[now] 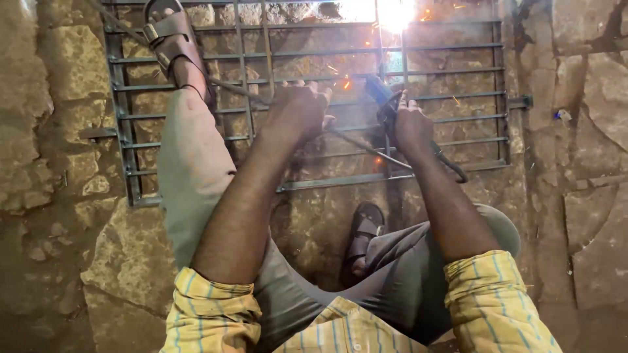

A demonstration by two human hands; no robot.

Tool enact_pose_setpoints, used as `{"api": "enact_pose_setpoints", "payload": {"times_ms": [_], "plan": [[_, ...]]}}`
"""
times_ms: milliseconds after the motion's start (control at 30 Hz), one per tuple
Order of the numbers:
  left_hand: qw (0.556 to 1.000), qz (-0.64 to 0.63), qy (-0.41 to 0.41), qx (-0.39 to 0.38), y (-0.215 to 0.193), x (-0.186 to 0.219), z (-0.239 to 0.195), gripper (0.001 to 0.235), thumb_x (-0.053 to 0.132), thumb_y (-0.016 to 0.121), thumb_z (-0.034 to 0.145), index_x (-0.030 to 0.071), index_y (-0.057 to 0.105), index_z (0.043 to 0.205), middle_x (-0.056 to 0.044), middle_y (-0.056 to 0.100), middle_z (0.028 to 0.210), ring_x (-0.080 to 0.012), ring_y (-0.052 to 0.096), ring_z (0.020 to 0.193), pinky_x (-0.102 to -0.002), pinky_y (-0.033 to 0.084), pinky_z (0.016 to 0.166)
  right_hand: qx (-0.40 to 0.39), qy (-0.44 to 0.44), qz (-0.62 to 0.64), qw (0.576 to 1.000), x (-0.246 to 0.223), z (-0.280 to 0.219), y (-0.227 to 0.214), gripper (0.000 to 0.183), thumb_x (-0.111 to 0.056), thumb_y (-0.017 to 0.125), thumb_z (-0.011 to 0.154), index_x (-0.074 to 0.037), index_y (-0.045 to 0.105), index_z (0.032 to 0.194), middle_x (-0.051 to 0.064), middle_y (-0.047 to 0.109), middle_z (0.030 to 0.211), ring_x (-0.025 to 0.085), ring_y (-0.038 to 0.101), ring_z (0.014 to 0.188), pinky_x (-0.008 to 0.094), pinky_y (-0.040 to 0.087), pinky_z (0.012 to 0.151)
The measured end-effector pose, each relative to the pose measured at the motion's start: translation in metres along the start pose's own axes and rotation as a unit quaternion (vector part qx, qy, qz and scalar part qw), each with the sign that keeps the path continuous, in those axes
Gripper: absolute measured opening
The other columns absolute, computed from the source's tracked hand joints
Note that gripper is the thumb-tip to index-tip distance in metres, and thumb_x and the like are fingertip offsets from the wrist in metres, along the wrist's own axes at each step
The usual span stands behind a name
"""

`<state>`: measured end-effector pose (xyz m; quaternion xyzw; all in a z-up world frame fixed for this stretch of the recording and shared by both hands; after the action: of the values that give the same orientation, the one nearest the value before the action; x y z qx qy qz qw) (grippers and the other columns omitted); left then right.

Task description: The person sits on a stone-tiled floor and uses a handheld welding torch to join the bars of a metal grate. They repeatedly position the electrode, strike an arc, and weld along the intersections, producing bright sparks and molten beads.

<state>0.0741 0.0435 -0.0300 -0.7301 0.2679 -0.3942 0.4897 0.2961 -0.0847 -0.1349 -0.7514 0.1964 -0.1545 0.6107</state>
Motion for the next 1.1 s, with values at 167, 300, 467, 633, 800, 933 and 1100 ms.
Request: {"api": "enact_pose_setpoints", "payload": {"times_ms": [167,300,467,633,800,933,1100], "plan": [[1.0,0.006,0.011,0.022,-0.002,0.001,0.0,0.051,0.046,0.073,0.086,0.013,0.067,0.124,-0.015,0.07,0.114,-0.036,0.065,0.11,-0.057,0.05,0.091,0.018,-0.015,-0.007,1.0,0.005,0.001,0.007,0.062,-0.016,0.059,0.1,0.004,0.042,0.156,0.023,0.065,0.125,0.039,0.069,0.105,0.05,0.057,0.083],[1.0,0.012,0.012,0.009,0.006,-0.002,0.003,0.047,0.047,0.072,0.089,0.013,0.069,0.121,-0.016,0.069,0.115,-0.0361,0.065,0.111,-0.057,0.05,0.094,-0.025,0.001,0.011,1.0,0.003,0.001,0.005,0.073,-0.025,0.063,0.091,0.008,0.037,0.151,0.026,0.063,0.12,0.04,0.066,0.103,0.051,0.056,0.08],[1.0,0.017,0.022,0.001,0.014,-0.005,0.006,0.046,0.047,0.07,0.09,0.015,0.067,0.123,-0.013,0.069,0.118,-0.0357,0.065,0.112,-0.057,0.05,0.09,-0.035,0.002,0.003,0.999,0.003,-0.005,0.001,0.07,-0.014,0.059,0.097,0.004,0.037,0.161,0.023,0.068,0.116,0.039,0.069,0.102,0.05,0.057,0.083],[0.999,0.014,0.029,-0.013,0.012,-0.006,0.004,0.052,0.053,0.064,0.093,0.016,0.063,0.129,-0.012,0.066,0.122,-0.0335,0.061,0.118,-0.055,0.048,0.093,0.015,-0.009,0.048,0.999,-0.017,-0.002,-0.005,0.055,-0.013,0.068,0.084,0.003,0.049,0.133,0.021,0.072,0.098,0.038,0.072,0.087,0.05,0.059,0.072],[0.999,0.026,0.031,-0.023,0.022,-0.021,-0.002,0.062,0.057,0.059,0.093,0.022,0.056,0.144,-0.008,0.061,0.141,-0.0302,0.058,0.128,-0.053,0.044,0.105,0.054,-0.001,0.078,0.996,-0.012,-0.001,-0.003,0.061,-0.013,0.075,0.081,0.009,0.052,0.133,0.023,0.072,0.099,0.038,0.074,0.086,0.051,0.059,0.068],[0.994,0.061,-0.014,-0.086,0.041,-0.029,0.006,0.067,0.061,0.058,0.091,0.027,0.052,0.149,-0.002,0.058,0.148,-0.0282,0.056,0.134,-0.051,0.043,0.109,0.038,0.022,0.051,0.998,-0.01,0.005,0.009,0.074,-0.012,0.072,0.079,0.008,0.045,0.145,0.021,0.07,0.112,0.035,0.072,0.096,0.047,0.059,0.076],[0.987,0.075,-0.037,-0.135,0.041,-0.033,0.004,0.073,0.068,0.051,0.093,0.027,0.048,0.153,-0.003,0.052,0.155,-0.0299,0.053,0.137,-0.049,0.044,0.111,0.068,0.025,0.059,0.996,-0.008,0.0,0.006,0.07,-0.009,0.066,0.083,0.006,0.045,0.148,0.018,0.071,0.109,0.032,0.073,0.091,0.045,0.06,0.074]]}}
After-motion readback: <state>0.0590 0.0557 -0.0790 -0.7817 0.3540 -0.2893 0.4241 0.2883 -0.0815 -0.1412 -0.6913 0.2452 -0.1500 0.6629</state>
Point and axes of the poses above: each hand's wrist, its own z-axis towards the middle knuckle, its own y-axis out of the palm, x = y × z, the point moved 9 cm from there along z, towards the middle knuckle
